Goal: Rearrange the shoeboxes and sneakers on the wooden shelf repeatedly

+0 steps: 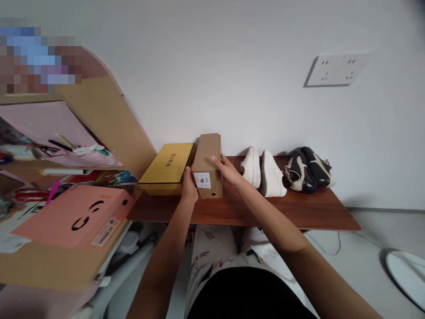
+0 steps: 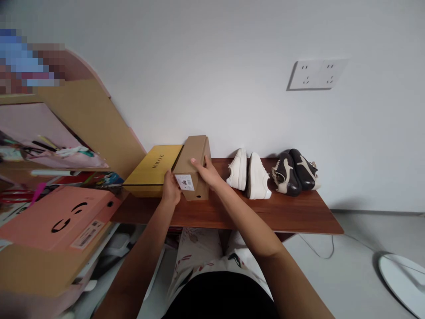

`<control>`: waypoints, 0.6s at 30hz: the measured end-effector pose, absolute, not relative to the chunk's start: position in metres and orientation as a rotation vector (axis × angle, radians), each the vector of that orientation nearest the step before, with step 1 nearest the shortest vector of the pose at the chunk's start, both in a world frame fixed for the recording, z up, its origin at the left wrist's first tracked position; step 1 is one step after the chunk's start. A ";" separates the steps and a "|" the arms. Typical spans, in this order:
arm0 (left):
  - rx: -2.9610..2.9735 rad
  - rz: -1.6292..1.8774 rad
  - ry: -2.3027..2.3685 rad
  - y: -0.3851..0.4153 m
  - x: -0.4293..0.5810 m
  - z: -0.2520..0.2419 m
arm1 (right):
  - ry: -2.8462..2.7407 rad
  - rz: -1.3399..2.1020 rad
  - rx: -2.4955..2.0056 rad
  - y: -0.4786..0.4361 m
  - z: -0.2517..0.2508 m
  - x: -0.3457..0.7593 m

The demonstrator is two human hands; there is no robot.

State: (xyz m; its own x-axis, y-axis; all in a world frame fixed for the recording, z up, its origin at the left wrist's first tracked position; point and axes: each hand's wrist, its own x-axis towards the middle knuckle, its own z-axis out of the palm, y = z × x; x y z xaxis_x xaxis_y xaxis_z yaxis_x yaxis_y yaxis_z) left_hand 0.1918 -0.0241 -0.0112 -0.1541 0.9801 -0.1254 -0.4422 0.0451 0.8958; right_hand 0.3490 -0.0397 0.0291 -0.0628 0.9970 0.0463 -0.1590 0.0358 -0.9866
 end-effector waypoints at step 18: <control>0.428 1.205 1.128 -0.033 0.201 -0.061 | -0.929 1.337 -1.069 -0.056 0.010 0.413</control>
